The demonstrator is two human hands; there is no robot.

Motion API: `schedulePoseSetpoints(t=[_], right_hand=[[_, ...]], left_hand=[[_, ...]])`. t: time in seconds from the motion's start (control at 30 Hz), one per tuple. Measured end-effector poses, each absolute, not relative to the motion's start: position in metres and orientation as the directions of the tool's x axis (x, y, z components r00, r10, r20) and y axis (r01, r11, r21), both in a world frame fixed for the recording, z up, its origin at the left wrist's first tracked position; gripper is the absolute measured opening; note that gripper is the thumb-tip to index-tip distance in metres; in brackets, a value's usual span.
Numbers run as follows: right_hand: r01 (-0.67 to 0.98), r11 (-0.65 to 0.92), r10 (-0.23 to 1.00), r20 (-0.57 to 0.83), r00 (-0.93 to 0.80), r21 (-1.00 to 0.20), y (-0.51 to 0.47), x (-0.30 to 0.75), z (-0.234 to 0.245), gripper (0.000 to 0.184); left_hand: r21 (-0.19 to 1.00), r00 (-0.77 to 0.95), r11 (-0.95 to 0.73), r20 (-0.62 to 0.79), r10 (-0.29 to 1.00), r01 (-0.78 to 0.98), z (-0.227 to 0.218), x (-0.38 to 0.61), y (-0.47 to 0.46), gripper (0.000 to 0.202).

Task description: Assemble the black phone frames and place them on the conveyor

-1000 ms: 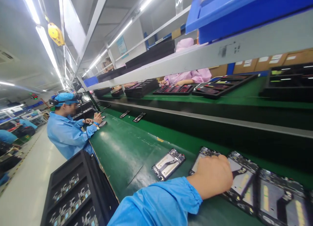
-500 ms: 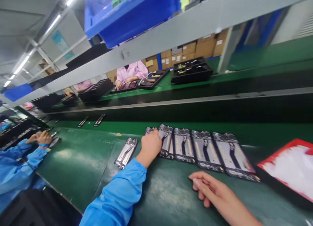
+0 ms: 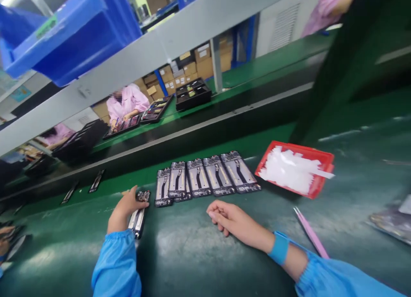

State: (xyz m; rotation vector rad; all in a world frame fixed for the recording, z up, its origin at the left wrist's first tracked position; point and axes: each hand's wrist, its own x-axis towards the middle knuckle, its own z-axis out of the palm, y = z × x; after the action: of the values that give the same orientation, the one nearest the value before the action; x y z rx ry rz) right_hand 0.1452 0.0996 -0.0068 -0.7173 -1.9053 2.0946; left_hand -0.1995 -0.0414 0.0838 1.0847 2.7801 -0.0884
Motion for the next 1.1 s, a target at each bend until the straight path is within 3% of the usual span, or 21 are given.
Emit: schedulePoseSetpoints(t=[0.1,0.27,0.33,0.4,0.5,0.57,0.63,0.7,0.77,0.83,0.93,1.03,1.1], right_hand=[[0.146,-0.114,0.477,-0.183,-0.860,-0.983,0.099,0.145,-0.009,0.052],[0.136,-0.100,0.492,-0.168,-0.854,-0.986,0.098,0.145,-0.011,0.044],[0.135,-0.085,0.503,-0.159,-0.850,-0.987,0.097,0.145,-0.008,0.040],[0.119,-0.034,0.527,-0.119,-0.842,-0.992,0.095,0.145,-0.002,0.035],[0.066,0.082,0.544,-0.011,-0.839,-0.994,0.087,0.146,0.009,0.029],[0.024,0.117,0.519,0.041,-0.854,-0.993,0.080,0.147,0.014,0.030],[-0.007,0.137,0.535,0.080,-0.841,-0.990,0.075,0.148,0.016,0.031],[-0.014,0.175,0.626,0.123,-0.770,-0.984,0.075,0.149,0.013,0.021],[0.008,0.218,0.704,0.152,-0.693,-0.976,0.083,0.151,0.010,0.012],[0.041,0.288,0.705,0.182,-0.685,-0.957,0.094,0.153,0.007,0.012],[0.090,0.499,0.662,0.312,-0.681,-0.862,0.108,0.158,0.007,0.007],[0.171,0.662,0.690,0.504,-0.519,-0.730,0.112,0.161,0.008,0.017],[0.228,0.744,0.654,0.614,-0.442,-0.628,0.109,0.162,0.007,0.016]], left_hand=[[0.001,-0.736,0.744,-0.147,0.661,0.668,0.070,-0.215,-0.046,0.088],[0.054,-0.775,0.773,0.011,0.632,0.632,0.070,-0.227,-0.043,0.101],[0.212,-0.794,0.766,0.132,0.593,0.607,0.082,-0.231,-0.043,0.109],[0.509,-0.818,0.655,0.209,0.536,0.559,0.094,-0.224,-0.039,0.114],[0.891,-0.800,0.276,0.144,0.582,0.361,0.091,-0.175,-0.022,0.113],[0.969,-0.731,0.097,0.105,0.674,0.229,0.074,-0.121,-0.003,0.107],[0.988,-0.688,0.022,0.091,0.720,0.154,0.052,-0.066,0.016,0.107],[1.000,-0.661,-0.003,0.010,0.750,0.012,0.033,-0.026,0.031,0.101],[0.989,-0.602,0.037,-0.118,0.789,-0.145,0.023,-0.010,0.037,0.076],[0.982,-0.486,0.117,-0.175,0.856,-0.148,0.019,-0.012,0.034,0.055],[0.971,-0.386,0.093,-0.001,0.923,0.220,0.020,-0.023,0.020,0.041],[0.773,-0.327,-0.074,0.351,0.877,0.631,0.019,-0.025,0.005,0.026],[0.632,-0.219,-0.171,0.490,0.844,0.756,0.015,-0.022,-0.001,0.021]])
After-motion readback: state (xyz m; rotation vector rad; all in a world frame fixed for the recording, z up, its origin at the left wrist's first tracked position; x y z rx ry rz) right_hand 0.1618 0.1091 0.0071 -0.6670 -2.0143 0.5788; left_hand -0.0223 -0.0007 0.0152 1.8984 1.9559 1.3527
